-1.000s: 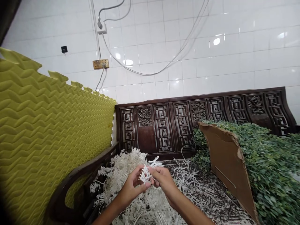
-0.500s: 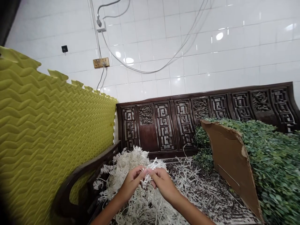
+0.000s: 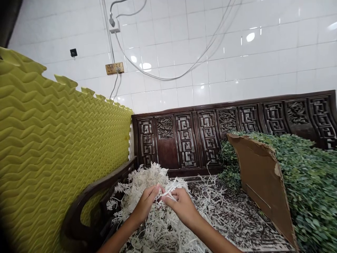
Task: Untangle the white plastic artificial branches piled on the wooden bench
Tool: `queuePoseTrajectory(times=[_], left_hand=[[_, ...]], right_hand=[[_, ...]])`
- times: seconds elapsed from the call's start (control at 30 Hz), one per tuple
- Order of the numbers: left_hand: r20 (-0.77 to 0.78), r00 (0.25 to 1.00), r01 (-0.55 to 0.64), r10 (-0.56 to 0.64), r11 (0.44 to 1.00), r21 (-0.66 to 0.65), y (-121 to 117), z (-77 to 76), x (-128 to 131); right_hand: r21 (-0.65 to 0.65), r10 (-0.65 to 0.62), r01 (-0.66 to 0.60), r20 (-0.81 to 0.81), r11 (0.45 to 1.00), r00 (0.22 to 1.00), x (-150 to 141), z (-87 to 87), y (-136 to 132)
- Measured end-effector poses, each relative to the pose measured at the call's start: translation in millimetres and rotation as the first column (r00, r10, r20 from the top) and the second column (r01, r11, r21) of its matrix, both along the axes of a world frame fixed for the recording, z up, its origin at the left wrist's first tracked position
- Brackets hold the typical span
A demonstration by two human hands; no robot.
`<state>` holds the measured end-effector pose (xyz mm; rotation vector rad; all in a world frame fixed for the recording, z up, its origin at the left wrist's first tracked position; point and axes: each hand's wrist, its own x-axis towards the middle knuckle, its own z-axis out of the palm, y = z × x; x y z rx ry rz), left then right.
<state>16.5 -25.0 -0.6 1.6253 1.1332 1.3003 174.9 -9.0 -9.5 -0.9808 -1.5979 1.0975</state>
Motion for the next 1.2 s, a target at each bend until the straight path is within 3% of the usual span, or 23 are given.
queuePoseTrajectory(times=[0.13,0.27,0.47,0.63,0.77,0.9,1.1,1.2], left_hand=[[0.079,0.995,0.062,-0.055,0.994,-0.09,-2,0.5,1],[0.089,0.991,0.107,-0.1,0.991,-0.085,-5,2.1,4],[-0.092,0.978,0.188,-0.186,0.982,0.012,-12,2.9,5],[-0.291,0.956,0.066,-0.026,0.989,0.131,-8,0.6,5],[-0.297,0.954,0.078,-0.036,0.988,0.131,-2,1.8,1],[-0.269,0.961,0.094,-0.056,0.987,0.127,-2,4.6,-2],[-0.29,0.945,0.202,-0.152,0.968,0.149,-6,5.6,-2],[-0.291,0.939,0.233,-0.184,0.962,0.144,-9,8.1,-2]], right_hand=[[-0.007,0.013,-0.013,-0.017,1.0,1.0,0,-0.2,-1],[0.001,0.081,-0.081,-0.016,0.997,0.997,0,5.6,-3],[-0.01,0.071,-0.072,-0.026,0.997,0.997,1,10.7,-5],[-0.042,0.106,-0.109,-0.062,0.993,0.992,2,8.3,-2],[-0.049,0.16,-0.164,-0.076,0.985,0.984,4,13.2,-2],[-0.029,0.134,-0.137,-0.068,0.99,0.989,6,20.5,-6],[-0.03,0.08,-0.083,-0.082,0.996,0.993,6,18.3,-7],[-0.061,0.137,-0.143,-0.09,0.988,0.986,8,21.8,-9]])
